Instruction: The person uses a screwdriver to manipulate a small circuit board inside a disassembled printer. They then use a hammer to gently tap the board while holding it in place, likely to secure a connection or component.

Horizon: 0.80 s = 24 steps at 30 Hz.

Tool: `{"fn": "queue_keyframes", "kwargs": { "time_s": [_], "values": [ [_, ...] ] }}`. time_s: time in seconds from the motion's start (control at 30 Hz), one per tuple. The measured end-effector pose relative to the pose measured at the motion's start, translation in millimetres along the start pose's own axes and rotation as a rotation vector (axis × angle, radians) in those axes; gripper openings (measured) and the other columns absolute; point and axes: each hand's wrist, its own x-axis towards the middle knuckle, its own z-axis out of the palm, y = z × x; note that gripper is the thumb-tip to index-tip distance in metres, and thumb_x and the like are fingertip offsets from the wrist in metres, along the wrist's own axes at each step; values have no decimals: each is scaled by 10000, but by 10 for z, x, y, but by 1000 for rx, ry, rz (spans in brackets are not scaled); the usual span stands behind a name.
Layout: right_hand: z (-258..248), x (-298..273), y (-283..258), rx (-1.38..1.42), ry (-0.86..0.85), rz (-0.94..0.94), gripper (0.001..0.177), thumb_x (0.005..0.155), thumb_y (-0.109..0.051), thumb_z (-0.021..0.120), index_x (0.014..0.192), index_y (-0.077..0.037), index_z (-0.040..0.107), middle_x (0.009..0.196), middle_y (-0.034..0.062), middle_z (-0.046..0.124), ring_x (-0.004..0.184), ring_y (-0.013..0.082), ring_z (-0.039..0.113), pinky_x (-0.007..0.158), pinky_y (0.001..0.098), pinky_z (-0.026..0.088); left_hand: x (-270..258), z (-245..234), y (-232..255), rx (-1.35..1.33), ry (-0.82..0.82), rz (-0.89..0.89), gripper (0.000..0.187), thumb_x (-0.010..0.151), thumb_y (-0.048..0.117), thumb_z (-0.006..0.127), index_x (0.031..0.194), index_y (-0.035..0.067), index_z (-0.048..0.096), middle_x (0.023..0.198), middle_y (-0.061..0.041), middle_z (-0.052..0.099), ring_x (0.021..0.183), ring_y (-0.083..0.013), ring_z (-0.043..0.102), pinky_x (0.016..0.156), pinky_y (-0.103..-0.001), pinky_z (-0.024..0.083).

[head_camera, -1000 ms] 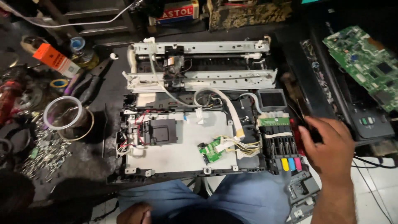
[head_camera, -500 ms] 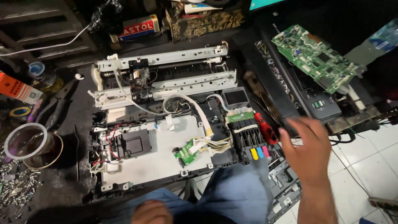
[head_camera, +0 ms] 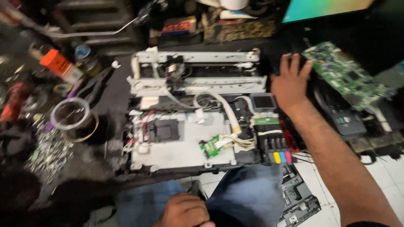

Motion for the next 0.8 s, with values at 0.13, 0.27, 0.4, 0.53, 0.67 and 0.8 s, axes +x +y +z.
{"fn": "queue_keyframes", "kwargs": {
  "time_s": [0.13,0.27,0.4,0.53,0.67,0.8],
  "values": [
    [-116,177,-37,60,-629,-48,443,1082,-330,371,1208,-211,779,1759,132,248,1599,506,79,1141,802,-1,-4,-176,82,-79,-82,-86,377,1062,265,615,746,82,519,651,-64,470,543,-254,448,549,-372,390],
    [87,95,47,257,-317,-70,311,866,-127,657,1060,-288,838,1572,138,559,1580,503,266,1107,837,-10,-12,-202,78,-58,-98,-40,348,1060,233,621,758,75,550,664,-68,489,554,-269,484,553,-371,403],
    [-271,193,169,375,-371,-109,429,708,-187,841,1130,-263,809,1713,168,380,1599,509,170,1063,873,10,-48,-225,19,26,-90,-5,319,1041,214,652,771,71,561,687,-78,532,580,-278,535,569,-373,442],
    [-647,318,152,144,-558,-143,456,761,-438,787,1197,-305,769,1777,200,268,1637,520,96,1124,810,-17,-1,-264,48,-31,-145,-94,332,1061,229,631,783,58,569,687,-89,524,598,-295,528,598,-397,432],
    [-283,195,169,139,-341,-185,334,709,-304,799,1041,-334,816,1644,126,520,1591,501,294,1105,839,61,71,-241,16,-25,-176,-60,350,1074,238,625,777,71,543,696,-75,529,591,-278,514,602,-377,433],
    [-102,219,110,320,-385,-85,288,703,-71,795,903,-272,847,1618,133,527,1609,532,181,1079,854,-39,40,-268,22,-68,-128,-92,357,1072,241,636,767,76,551,694,-67,539,576,-250,507,592,-363,442]
  ]
}}
